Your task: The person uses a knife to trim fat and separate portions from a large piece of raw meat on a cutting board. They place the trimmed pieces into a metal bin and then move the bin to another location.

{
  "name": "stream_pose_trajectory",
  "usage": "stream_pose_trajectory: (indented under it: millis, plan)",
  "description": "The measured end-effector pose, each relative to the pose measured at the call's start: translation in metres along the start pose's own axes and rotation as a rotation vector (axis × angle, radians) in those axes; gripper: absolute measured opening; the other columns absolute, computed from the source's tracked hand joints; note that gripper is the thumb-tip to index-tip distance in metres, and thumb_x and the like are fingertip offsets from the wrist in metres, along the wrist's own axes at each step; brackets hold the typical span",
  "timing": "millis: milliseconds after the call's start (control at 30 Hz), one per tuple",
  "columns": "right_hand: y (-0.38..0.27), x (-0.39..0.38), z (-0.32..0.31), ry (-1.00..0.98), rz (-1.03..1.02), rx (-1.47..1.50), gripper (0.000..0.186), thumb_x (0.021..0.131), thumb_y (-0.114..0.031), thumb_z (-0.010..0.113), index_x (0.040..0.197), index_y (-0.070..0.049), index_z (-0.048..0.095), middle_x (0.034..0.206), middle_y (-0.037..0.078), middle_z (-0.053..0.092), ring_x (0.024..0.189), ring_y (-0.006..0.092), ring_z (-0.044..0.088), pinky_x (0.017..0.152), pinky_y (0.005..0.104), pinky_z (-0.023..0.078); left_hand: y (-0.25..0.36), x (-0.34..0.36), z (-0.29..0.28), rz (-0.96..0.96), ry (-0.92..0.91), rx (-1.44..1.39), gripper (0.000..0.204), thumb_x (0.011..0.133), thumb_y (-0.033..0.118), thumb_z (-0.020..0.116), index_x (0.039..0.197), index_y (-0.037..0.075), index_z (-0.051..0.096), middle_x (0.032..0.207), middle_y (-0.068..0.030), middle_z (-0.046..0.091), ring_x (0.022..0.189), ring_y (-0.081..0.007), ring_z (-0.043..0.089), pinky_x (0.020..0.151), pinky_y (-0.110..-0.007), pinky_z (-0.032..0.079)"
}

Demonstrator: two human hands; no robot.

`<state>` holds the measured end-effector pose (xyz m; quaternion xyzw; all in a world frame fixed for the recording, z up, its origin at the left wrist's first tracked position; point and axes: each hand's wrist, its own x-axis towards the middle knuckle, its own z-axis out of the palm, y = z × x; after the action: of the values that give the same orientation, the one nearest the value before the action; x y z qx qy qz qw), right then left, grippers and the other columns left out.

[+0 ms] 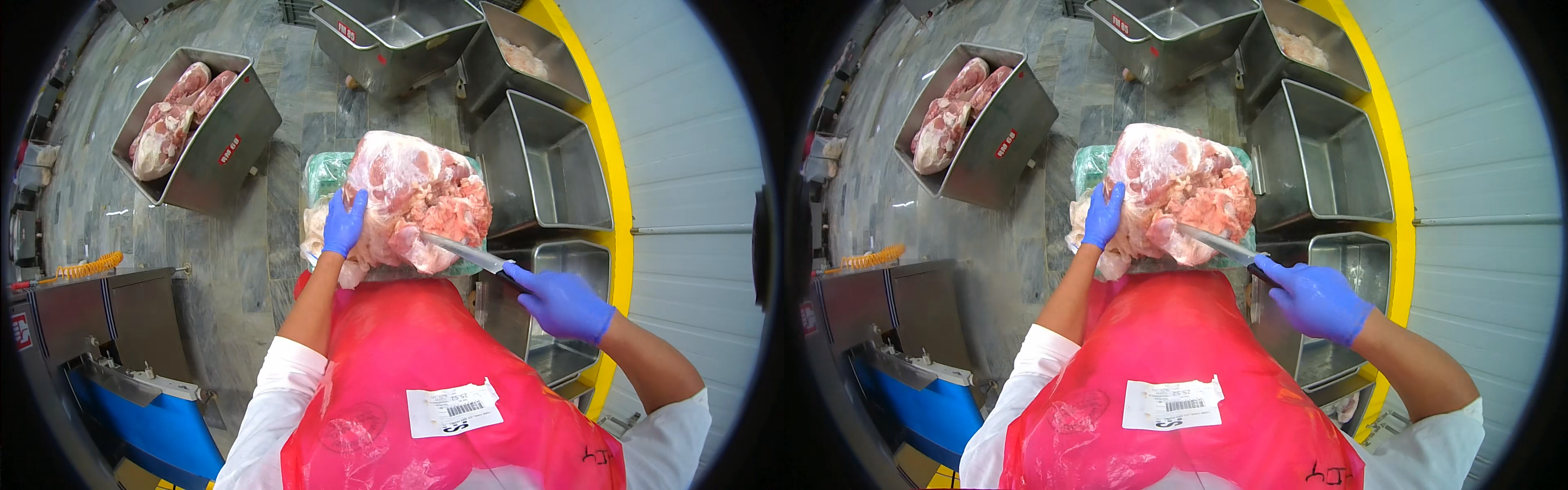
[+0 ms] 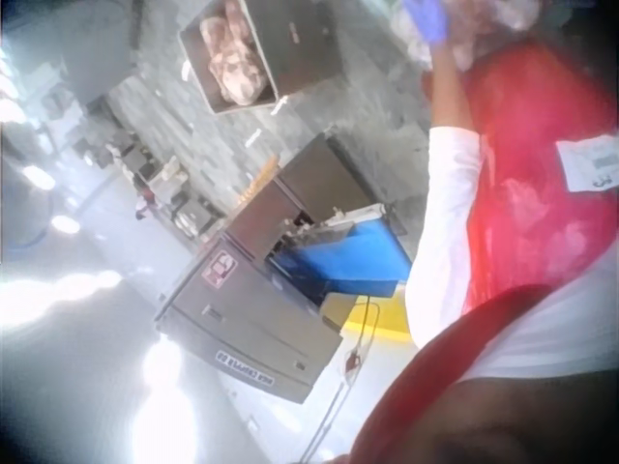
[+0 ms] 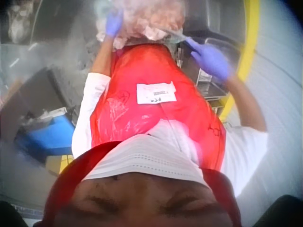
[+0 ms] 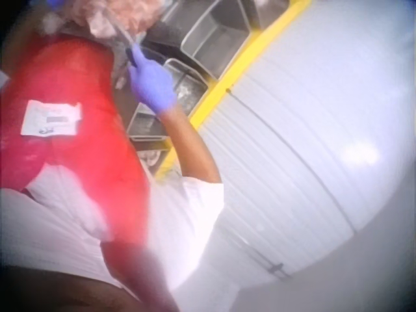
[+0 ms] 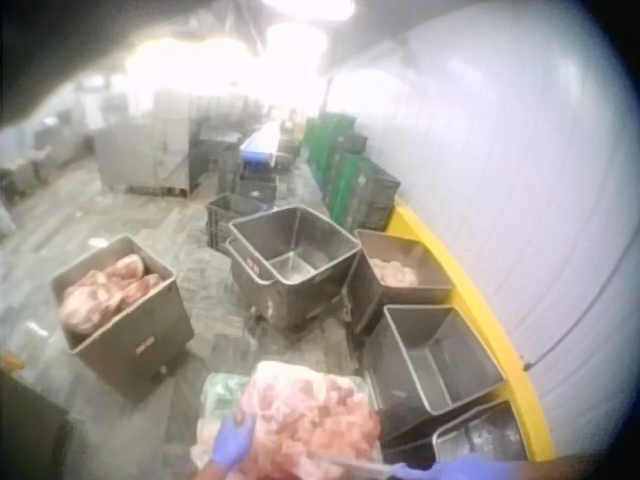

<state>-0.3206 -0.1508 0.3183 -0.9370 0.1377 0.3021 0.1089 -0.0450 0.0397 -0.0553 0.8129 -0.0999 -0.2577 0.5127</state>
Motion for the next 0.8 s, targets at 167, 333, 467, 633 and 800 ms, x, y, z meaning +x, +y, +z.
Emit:
stream_pose_trajectory:
  millis: [167,333,467,633,800]
  plan:
    - [-0.014,-0.005,-0.026,0.108,0.006,-0.042,0.037,0.101,-0.027,0.062,0.136,-0.018,0.069,0.089,0.017,0.074,0.079,0.0403,0.071,0.069,0.0537,0.056,0.016,-0.007,-0.008,-0.023,-0.003,0.039,0.09,0.102,0.061,0.061,0.157,-0.008,0.042,0.159,-0.0311,0.048,0.148,-0.04,0.049,0.121,-0.044,0.038]
    - [-0.036,0.023,-0.064,0.014,-0.025,-0.191,0.034,0.099,-0.026,0.061,0.13,-0.018,0.072,0.083,0.018,0.073,0.078,0.0415,0.071,0.068,0.0543,0.056,0.017,-0.008,-0.006,0.0,0.034,0.021,0.095,0.095,0.07,0.062,0.155,-0.002,0.046,0.155,-0.0323,0.05,0.143,-0.0471,0.051,0.119,-0.05,0.04]
    - [-0.043,0.038,-0.073,-0.027,-0.012,-0.202,0.035,0.099,-0.027,0.062,0.131,-0.017,0.071,0.082,0.019,0.072,0.079,0.0416,0.071,0.068,0.0545,0.056,0.019,-0.009,-0.003,-0.044,0.039,0.072,0.097,0.094,0.072,0.063,0.155,-0.002,0.045,0.156,-0.031,0.05,0.142,-0.0473,0.052,0.118,-0.051,0.041]
    - [-0.033,0.037,-0.038,0.02,-0.036,-0.157,0.038,0.101,-0.028,0.062,0.135,-0.015,0.07,0.082,0.019,0.072,0.076,0.042,0.071,0.068,0.0556,0.055,0.017,-0.013,-0.003,-0.029,0.081,0.067,0.097,0.094,0.071,0.064,0.156,-0.001,0.045,0.156,-0.0296,0.05,0.14,-0.0473,0.052,0.118,-0.051,0.041]
    - [-0.019,0.048,0.021,-0.021,0.033,-0.019,0.051,0.102,-0.026,0.062,0.151,-0.017,0.056,0.085,0.021,0.072,0.073,0.0431,0.07,0.064,0.0561,0.055,0.016,-0.016,0.001,-0.042,0.085,0.068,0.094,0.095,0.068,0.065,0.156,-0.001,0.045,0.155,-0.0286,0.052,0.14,-0.0465,0.052,0.118,-0.051,0.041]
